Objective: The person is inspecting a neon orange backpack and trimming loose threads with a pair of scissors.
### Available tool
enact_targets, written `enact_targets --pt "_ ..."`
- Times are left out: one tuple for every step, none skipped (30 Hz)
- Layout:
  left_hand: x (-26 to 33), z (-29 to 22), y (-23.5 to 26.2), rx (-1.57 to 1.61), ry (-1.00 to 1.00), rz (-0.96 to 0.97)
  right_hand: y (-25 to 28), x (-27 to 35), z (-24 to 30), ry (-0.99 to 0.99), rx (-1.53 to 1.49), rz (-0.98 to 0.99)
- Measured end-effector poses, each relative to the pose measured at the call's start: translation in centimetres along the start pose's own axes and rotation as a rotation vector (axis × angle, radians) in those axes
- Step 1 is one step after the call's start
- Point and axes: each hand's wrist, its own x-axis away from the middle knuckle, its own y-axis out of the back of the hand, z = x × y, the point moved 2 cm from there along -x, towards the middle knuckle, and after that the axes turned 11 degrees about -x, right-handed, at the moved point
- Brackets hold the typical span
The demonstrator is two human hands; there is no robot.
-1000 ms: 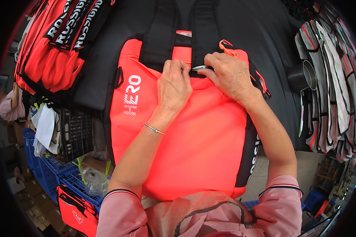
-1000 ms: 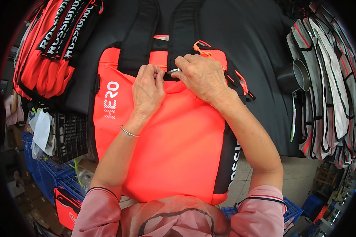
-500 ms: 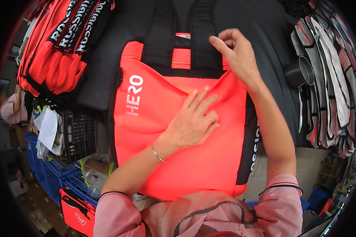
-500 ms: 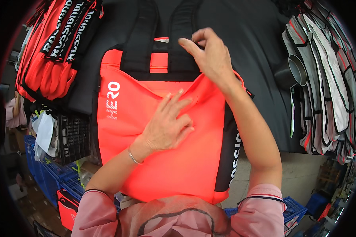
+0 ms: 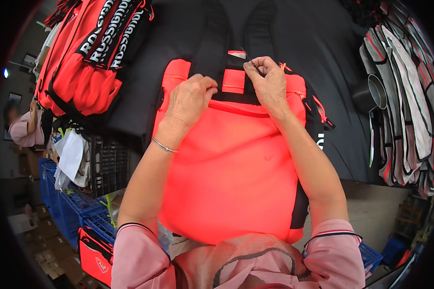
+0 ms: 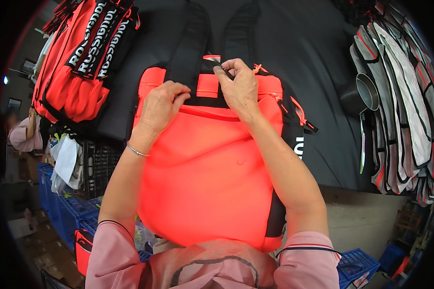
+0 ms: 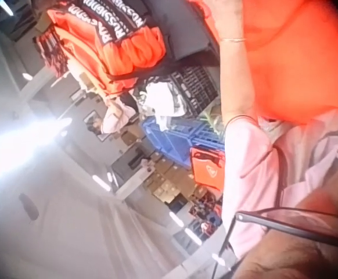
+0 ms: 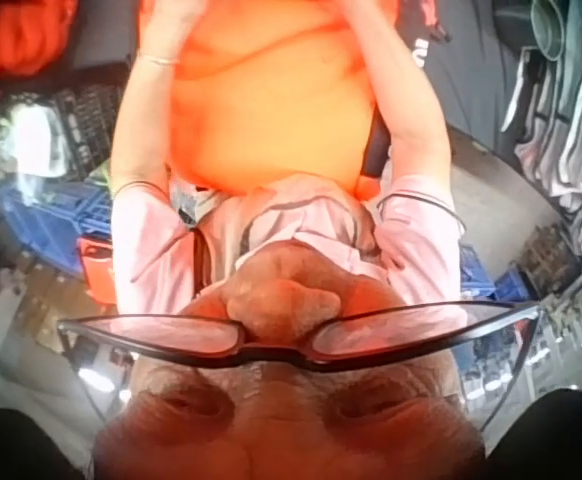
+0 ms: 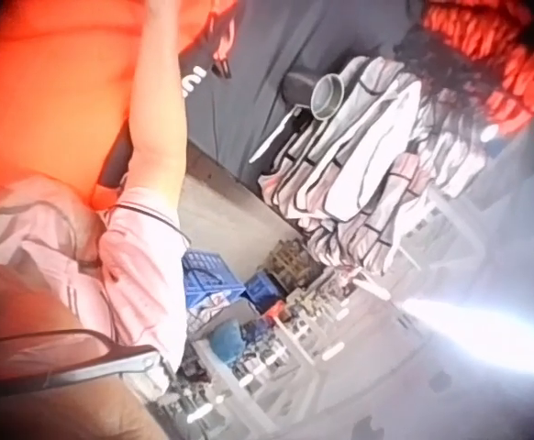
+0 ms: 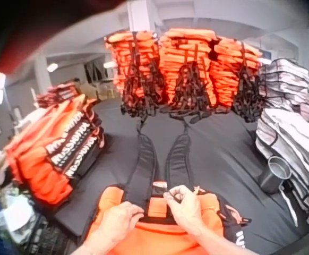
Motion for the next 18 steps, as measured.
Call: enact_targets --pt "0.2 0.3 -0.4 -0.008 -0.002 0.002 -0.1 0.0 0.0 0.0 -0.008 0.0" --pt "0.3 0.2 -0.7 -0.047 0.01 0.029 -0.2 0.1 0.0 0.003 0.021 0.022" --pt "0.3 0.1 -1.0 -0.086 0.022 0.055 -0.2 0.2 0.0 0.005 0.05 0.045" --pt "0.2 0.0 -1.2 -0.087 0.017 0.061 -0.1 0.1 0.0 0.0 0.062 0.049" --pt "0.1 -0.2 -1.3 -0.11 0.009 0.039 -0.1 0.1 0.1 -0.004 0.06 0.047" --pt "0.1 -0.4 -1.4 -0.132 0.001 0.018 -0.1 0.1 0.1 0.0 0.084 0.059" --pt "0.0 -0.5 -1.6 -0.131 0.001 0.021 -0.3 0.1 0.1 0.004 0.107 0.073" --pt "0.0 -0.5 -1.9 -0.156 -0.025 0.009 -0.3 0.2 0.1 0.001 0.108 0.074" --pt "-0.1 -0.6 -2.1 -0.182 -0.049 -0.003 -0.5 0.2 0.1 0.021 0.13 0.078" --pt "-0.3 -0.6 -2.4 -0.181 -0.046 -0.002 -0.6 0.3 0.1 0.042 0.151 0.083" --pt "-0.6 -0.6 -2.7 -0.22 -0.091 0.042 -0.5 0.3 0.1 0.041 0.151 0.086" --pt "-0.6 -0.6 -2.9 -0.26 -0.136 0.086 -0.4 0.3 0.2 0.025 0.156 0.083" --pt "-0.5 -0.5 -2.8 -0.262 -0.131 0.087 -0.3 0.3 0.2 0.008 0.16 0.08" --pt "-0.4 -0.4 -2.8 -0.232 -0.15 0.128 -0.2 0.3 0.2 0.01 0.158 0.08" --pt "-0.4 -0.2 -2.8 -0.202 -0.169 0.17 -0.2 0.3 0.1 0.007 0.177 0.085" --pt "-0.2 0.1 -2.6 -0.206 -0.17 0.171 -0.1 0.3 0.1 0.004 0.195 0.089" --pt "0.2 0.3 -2.4 -0.116 -0.139 0.13 -0.1 0.4 0.0 0.004 0.193 0.087" --pt "0.5 0.5 -2.3 -0.026 -0.107 0.09 0.0 0.5 -0.1 0.025 0.219 0.098"
